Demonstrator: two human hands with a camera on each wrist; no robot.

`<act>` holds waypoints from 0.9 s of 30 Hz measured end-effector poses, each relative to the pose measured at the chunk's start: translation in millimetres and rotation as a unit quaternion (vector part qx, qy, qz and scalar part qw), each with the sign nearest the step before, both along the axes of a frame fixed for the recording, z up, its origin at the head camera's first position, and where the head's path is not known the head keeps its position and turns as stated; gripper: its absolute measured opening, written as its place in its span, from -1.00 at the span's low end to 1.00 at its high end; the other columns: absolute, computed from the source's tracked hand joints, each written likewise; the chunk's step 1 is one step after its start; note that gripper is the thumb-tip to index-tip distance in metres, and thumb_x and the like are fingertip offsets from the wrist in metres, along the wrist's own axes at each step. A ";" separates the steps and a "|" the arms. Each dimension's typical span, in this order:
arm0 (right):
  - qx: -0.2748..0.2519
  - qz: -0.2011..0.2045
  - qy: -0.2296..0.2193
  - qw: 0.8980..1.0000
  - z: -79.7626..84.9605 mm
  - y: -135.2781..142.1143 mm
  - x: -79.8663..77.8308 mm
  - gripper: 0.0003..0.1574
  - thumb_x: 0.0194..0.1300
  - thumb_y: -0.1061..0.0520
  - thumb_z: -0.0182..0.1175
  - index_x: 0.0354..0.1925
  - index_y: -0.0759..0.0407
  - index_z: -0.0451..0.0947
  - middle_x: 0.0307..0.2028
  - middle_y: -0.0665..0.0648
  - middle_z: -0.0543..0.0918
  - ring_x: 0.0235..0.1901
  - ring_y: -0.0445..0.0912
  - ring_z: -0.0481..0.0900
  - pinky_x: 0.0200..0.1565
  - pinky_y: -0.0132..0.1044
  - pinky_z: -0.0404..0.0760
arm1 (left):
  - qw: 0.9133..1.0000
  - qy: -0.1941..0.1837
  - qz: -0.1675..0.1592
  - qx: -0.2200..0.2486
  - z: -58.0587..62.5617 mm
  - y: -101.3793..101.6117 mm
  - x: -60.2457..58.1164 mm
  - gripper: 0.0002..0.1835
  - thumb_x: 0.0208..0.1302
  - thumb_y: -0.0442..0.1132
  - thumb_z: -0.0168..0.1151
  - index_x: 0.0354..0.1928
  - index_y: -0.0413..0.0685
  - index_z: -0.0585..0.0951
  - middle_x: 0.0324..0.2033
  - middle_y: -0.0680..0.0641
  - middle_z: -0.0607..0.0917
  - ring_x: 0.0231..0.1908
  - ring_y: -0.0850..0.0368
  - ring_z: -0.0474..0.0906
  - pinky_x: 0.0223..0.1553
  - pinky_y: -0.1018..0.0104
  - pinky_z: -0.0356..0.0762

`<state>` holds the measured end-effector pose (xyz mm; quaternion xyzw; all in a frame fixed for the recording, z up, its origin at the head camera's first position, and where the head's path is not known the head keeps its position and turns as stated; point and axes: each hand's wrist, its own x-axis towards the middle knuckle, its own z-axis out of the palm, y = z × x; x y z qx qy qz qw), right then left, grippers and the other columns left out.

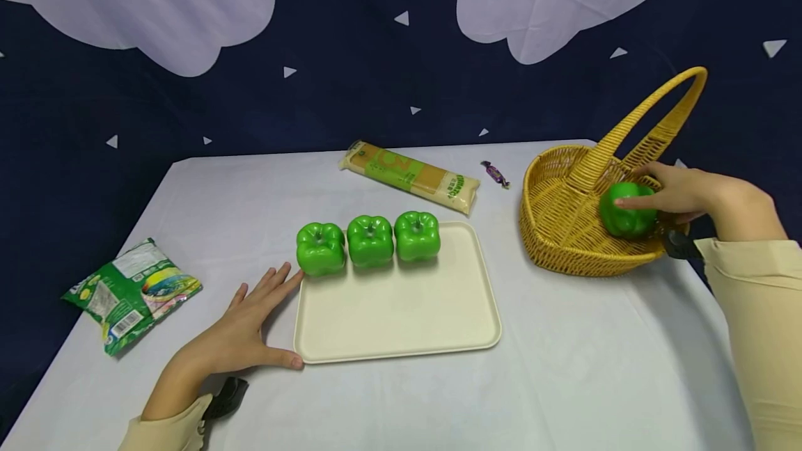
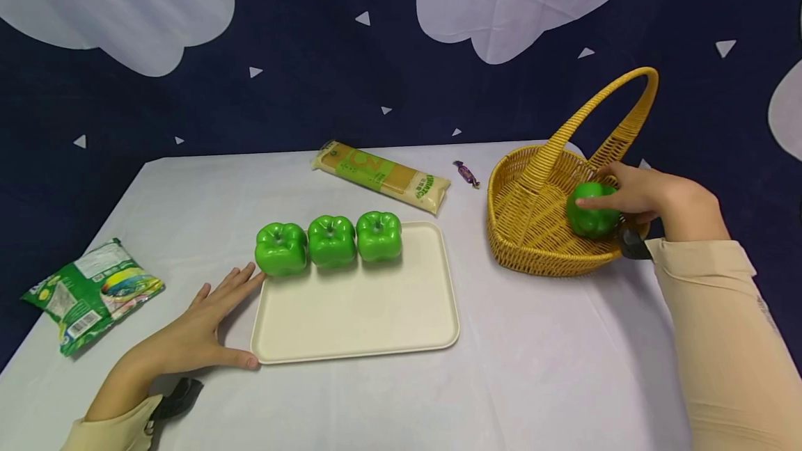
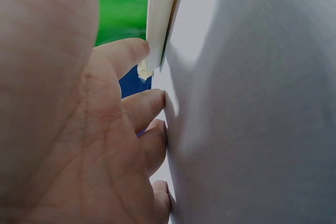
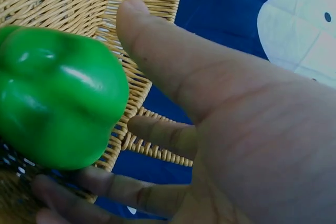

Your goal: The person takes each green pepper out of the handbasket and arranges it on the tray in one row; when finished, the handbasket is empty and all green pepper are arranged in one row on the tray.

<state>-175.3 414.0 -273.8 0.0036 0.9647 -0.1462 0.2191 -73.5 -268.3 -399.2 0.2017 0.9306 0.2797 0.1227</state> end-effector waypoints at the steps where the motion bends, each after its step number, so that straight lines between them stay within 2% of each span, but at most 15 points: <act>1: -0.003 -0.002 -0.004 1.000 0.0 -0.1 -1.6 0.21 0.56 -0.34 0.20 0.52 0.55 -0.09 0.21 0.82 0.27 -0.11 0.38 0.65 -0.26 0.10 0.83 | 1.000 0.000 0.001 0.000 0.0 0.0 0.2 0.51 -0.30 0.36 0.77 0.73 0.15 0.15 0.72 -0.32 0.00 0.69 -0.52 -0.19 0.48 -0.73 -0.38; 7: -0.006 -0.014 -0.022 1.000 -1.7 0.6 -10.7 0.25 0.54 -0.40 0.18 0.52 0.55 -0.07 0.20 0.81 0.24 -0.10 0.38 0.63 -0.22 0.09 0.82 | 1.000 0.000 0.002 0.000 0.9 -0.3 0.8 0.51 -0.30 0.36 0.77 0.73 0.15 0.15 0.73 -0.31 -0.01 0.69 -0.51 -0.20 0.49 -0.73 -0.38; 10: -0.002 -0.016 -0.021 1.000 -3.1 0.1 -14.0 0.29 0.50 -0.43 0.20 0.52 0.56 -0.05 0.23 0.81 0.22 -0.06 0.42 0.62 -0.20 0.12 0.82 | 1.000 0.000 0.001 0.001 0.6 -0.5 0.7 0.51 -0.29 0.36 0.76 0.73 0.17 0.14 0.73 -0.31 -0.01 0.69 -0.50 -0.20 0.49 -0.72 -0.38; 14: 0.011 -0.015 -0.011 1.000 -4.6 -1.8 -16.2 0.30 0.47 -0.45 0.24 0.49 0.59 0.04 0.23 0.78 0.24 -0.10 0.36 0.61 -0.23 0.06 0.80 | 1.000 -0.001 -0.001 0.002 -0.1 -0.7 0.9 0.51 -0.29 0.36 0.76 0.73 0.17 0.13 0.73 -0.31 -0.01 0.69 -0.50 -0.20 0.49 -0.73 -0.38; 16: 0.014 -0.011 -0.005 1.000 -5.2 -3.0 -17.0 0.27 0.47 -0.43 0.25 0.46 0.62 0.09 0.22 0.77 0.27 -0.12 0.33 0.60 -0.25 0.03 0.78 | 1.000 0.000 -0.001 0.003 -0.2 -0.6 1.2 0.51 -0.29 0.36 0.76 0.73 0.17 0.14 0.73 -0.30 -0.01 0.69 -0.50 -0.20 0.49 -0.73 -0.38; 21: -0.004 -0.004 -0.009 1.000 -6.9 -5.6 -18.8 0.22 0.51 -0.35 0.27 0.44 0.68 0.09 0.23 0.77 0.27 -0.03 0.41 0.60 -0.20 0.08 0.81 | 1.000 0.002 -0.002 0.003 0.4 -0.4 1.2 0.51 -0.29 0.35 0.77 0.73 0.17 0.13 0.73 -0.31 0.00 0.69 -0.51 -0.20 0.49 -0.73 -0.37; 27: -0.016 -0.005 -0.006 1.000 -8.3 -6.7 -18.1 0.15 0.51 -0.29 0.30 0.42 0.64 0.11 0.23 0.75 0.29 -0.04 0.37 0.60 -0.20 0.07 0.82 | 1.000 0.005 -0.003 -0.002 1.1 0.0 1.1 0.51 -0.29 0.36 0.76 0.73 0.17 0.13 0.73 -0.31 0.00 0.69 -0.52 -0.19 0.48 -0.74 -0.36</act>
